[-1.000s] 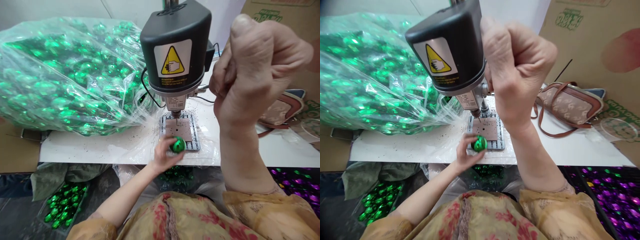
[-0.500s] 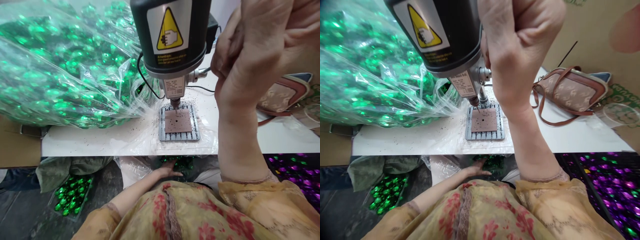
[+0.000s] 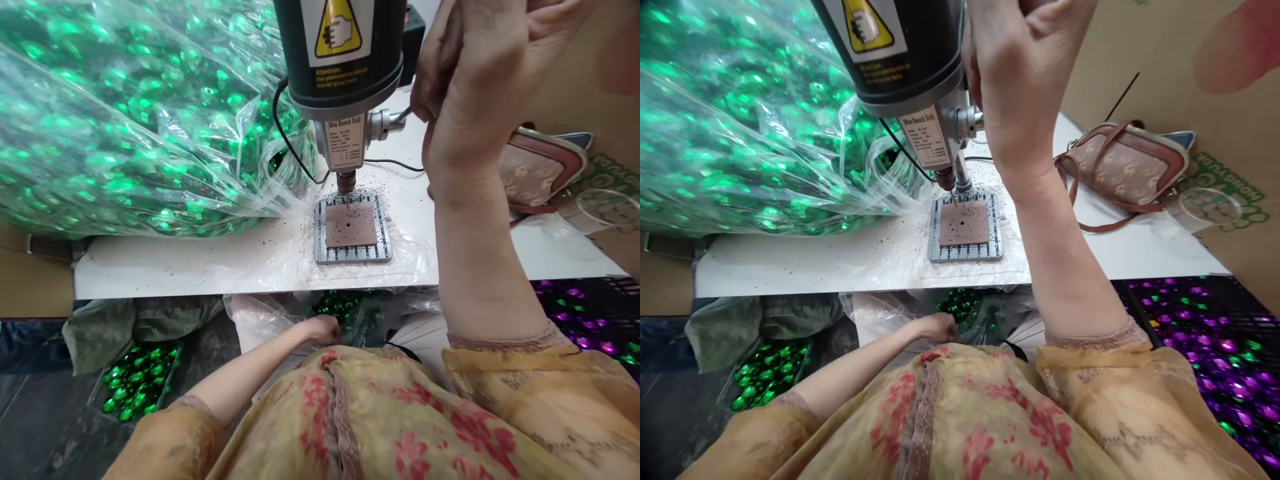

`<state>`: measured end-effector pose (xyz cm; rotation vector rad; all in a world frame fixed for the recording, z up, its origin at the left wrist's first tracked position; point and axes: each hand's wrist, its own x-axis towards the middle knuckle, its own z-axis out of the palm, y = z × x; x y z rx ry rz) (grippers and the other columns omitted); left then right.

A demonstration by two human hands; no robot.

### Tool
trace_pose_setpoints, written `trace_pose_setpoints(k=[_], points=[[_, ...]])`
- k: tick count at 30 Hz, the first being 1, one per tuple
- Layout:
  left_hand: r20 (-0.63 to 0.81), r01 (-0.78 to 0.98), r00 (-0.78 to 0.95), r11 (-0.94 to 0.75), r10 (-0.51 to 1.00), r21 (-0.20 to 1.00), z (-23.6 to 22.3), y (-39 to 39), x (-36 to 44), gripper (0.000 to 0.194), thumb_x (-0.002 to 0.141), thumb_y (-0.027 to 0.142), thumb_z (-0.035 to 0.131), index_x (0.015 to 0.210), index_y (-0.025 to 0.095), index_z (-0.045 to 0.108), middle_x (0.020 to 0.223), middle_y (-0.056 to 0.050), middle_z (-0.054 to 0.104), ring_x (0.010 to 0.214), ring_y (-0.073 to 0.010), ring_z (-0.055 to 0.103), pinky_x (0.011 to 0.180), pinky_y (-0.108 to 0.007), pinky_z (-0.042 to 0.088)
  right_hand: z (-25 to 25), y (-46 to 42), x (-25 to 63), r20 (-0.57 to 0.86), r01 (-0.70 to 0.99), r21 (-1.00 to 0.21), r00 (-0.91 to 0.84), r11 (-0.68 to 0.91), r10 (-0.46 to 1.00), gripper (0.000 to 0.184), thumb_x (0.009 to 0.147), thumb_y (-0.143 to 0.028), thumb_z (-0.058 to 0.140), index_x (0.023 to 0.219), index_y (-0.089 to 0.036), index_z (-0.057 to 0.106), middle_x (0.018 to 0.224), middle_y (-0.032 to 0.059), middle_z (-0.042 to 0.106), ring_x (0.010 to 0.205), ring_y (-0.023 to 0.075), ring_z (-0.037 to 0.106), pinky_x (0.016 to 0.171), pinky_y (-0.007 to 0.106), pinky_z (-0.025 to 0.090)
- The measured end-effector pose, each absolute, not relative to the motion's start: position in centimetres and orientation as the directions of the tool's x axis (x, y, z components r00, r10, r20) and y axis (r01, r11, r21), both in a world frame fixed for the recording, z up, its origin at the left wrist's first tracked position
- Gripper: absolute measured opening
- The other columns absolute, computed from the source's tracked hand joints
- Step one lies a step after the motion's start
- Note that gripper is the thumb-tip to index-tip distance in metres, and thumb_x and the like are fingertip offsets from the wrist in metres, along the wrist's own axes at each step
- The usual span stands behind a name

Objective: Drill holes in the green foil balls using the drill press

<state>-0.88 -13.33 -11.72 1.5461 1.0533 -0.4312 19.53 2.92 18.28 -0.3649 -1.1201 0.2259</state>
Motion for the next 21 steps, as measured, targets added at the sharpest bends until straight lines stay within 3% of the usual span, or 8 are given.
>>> trace_pose_setpoints(k=[4, 8, 11, 13, 15, 19, 21], points=[[-0.706, 0.700, 0.648, 0.144, 0.286, 0.700, -5.5, -13.6, -0.4, 0.022, 0.079, 0.038, 0.074, 0.079, 0.017, 0.074, 0.063, 0.002, 0.063, 0.058, -0.0109, 0.053, 0.058, -0.022, 0.043, 18.1, 3.0, 20.3, 0.846, 0.015, -0.434, 0.350, 0.901, 0.402, 0.060, 0.058, -0.078, 0.057, 0.050, -0.030, 0.023, 0.038, -0.0088, 0.026, 0.031, 0.0050, 0.030, 0.039, 0.034, 0.016], [-0.460, 0.335, 0.791, 0.343, 0.404, 0.877, 3.6, -13.3, 0.3, 0.038, 0.077, 0.049, 0.079, 0.082, 0.013, 0.072, 0.061, 0.002, 0.060, 0.052, -0.0058, 0.045, 0.051, -0.019, 0.036, 17.9, 3.1, 20.5, 0.834, 0.035, -0.491, 0.308, 0.870, 0.458, 0.051, 0.067, -0.067, 0.060, 0.051, -0.030, 0.028, 0.036, -0.0084, 0.032, 0.032, 0.0065, 0.031, 0.039, 0.033, 0.020], [-0.246, 0.047, 0.761, 0.327, 0.601, 0.944, 10.1, -13.2, 0.6, 0.039, 0.072, 0.048, 0.085, 0.075, 0.013, 0.070, 0.065, -0.001, 0.064, 0.054, -0.0066, 0.051, 0.052, -0.019, 0.041, 18.0, 2.8, 20.1, 0.815, -0.027, -0.458, 0.387, 0.889, 0.432, 0.050, 0.088, -0.028, 0.061, 0.050, -0.028, 0.028, 0.035, -0.0097, 0.029, 0.031, 0.0066, 0.027, 0.041, 0.032, 0.017], [-0.118, -0.149, 0.662, 0.284, 0.740, 0.947, 12.9, -13.5, 1.0, 0.040, 0.071, 0.049, 0.086, 0.074, 0.014, 0.068, 0.067, -0.001, 0.065, 0.053, -0.0078, 0.054, 0.052, -0.020, 0.044, 18.1, 2.4, 19.9, 0.798, -0.028, -0.493, 0.385, 0.870, 0.464, 0.051, 0.092, -0.007, 0.050, 0.050, -0.027, 0.029, 0.035, -0.0103, 0.029, 0.031, 0.0060, 0.026, 0.041, 0.031, 0.016], [-0.074, -0.216, 0.633, 0.267, 0.771, 0.939, 14.3, -14.2, 1.8, 0.040, 0.070, 0.049, 0.086, 0.074, 0.014, 0.067, 0.067, -0.001, 0.065, 0.054, -0.0085, 0.056, 0.052, -0.020, 0.046, 18.2, 2.1, 19.9, 0.782, 0.007, -0.550, 0.353, 0.835, 0.513, 0.052, 0.094, -0.006, 0.046, 0.050, -0.026, 0.028, 0.035, -0.0106, 0.029, 0.031, 0.0053, 0.027, 0.041, 0.030, 0.016], [-0.110, -0.160, 0.774, 0.362, 0.623, 0.918, 14.6, -16.7, 3.3, 0.037, 0.072, 0.044, 0.087, 0.071, 0.013, 0.067, 0.066, -0.002, 0.065, 0.055, -0.0081, 0.057, 0.054, -0.019, 0.047, 18.2, 1.8, 20.4, 0.759, 0.069, -0.623, 0.292, 0.779, 0.582, 0.050, 0.096, -0.013, 0.045, 0.051, -0.025, 0.026, 0.037, -0.0111, 0.028, 0.034, 0.0050, 0.028, 0.042, 0.029, 0.019], [-0.087, -0.223, 0.760, 0.383, 0.645, 0.896, 14.5, -17.9, 3.6, 0.041, 0.070, 0.049, 0.086, 0.071, 0.014, 0.065, 0.065, -0.002, 0.065, 0.055, -0.0088, 0.057, 0.053, -0.019, 0.046, 18.2, 1.9, 20.7, 0.751, 0.103, -0.653, 0.214, 0.750, 0.625, 0.049, 0.098, -0.021, 0.044, 0.053, -0.025, 0.026, 0.038, -0.0108, 0.028, 0.036, 0.0050, 0.028, 0.043, 0.028, 0.019]])
